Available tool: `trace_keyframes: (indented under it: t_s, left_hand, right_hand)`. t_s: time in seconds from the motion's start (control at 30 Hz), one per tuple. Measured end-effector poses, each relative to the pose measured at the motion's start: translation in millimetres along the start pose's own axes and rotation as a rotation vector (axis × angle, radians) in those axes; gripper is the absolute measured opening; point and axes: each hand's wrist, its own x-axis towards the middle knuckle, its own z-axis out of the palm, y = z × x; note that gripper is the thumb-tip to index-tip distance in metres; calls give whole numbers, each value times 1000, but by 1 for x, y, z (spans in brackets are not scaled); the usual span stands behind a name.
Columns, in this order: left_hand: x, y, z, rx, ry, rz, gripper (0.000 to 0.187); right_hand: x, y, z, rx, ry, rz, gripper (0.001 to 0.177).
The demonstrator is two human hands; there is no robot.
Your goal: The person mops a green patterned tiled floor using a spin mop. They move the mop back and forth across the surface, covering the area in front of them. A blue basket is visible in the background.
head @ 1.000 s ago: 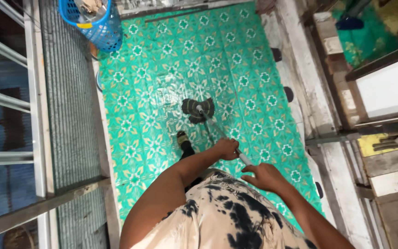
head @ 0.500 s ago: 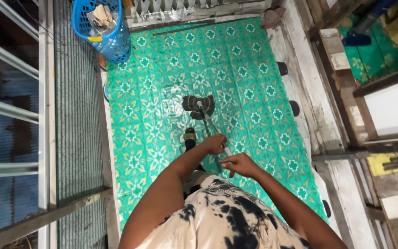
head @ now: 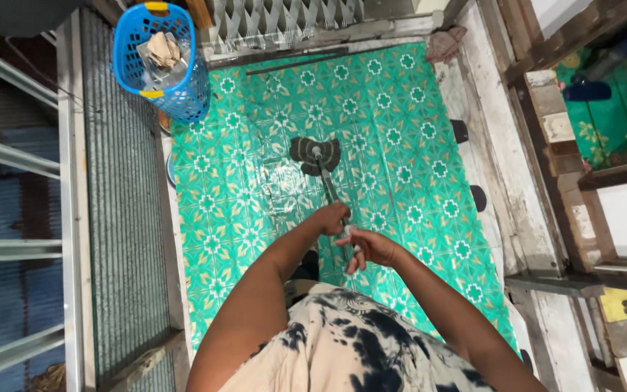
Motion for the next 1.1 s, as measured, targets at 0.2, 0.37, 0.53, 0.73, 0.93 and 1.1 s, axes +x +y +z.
trace_keyframes:
  t_s: [0.2,0.37,0.53,0.73,0.93,1.1]
  left_hand:
    - [10,-15,-12,-95,7,-55,46]
    - [4,7,14,-71,102,-69,47]
    - [-10,67,66,3,-22,-132,50]
    - [-59,156,135,-84,-100,10,70]
    - [-91,194,168,-78,-252,73,73]
    - [-91,171,158,-59,-297,46,72]
  right_hand:
    - [7,-4,-7,445,-192,-209,73]
    - [-24,18,12,313,303,-247,68]
    - [-86,49,57,32,672,-126,59]
    - [-175,113,81,-187,657,99,67]
    - [-192,174,106,-631,887,277,59]
    - [-151,192,86,-859,956,98,52]
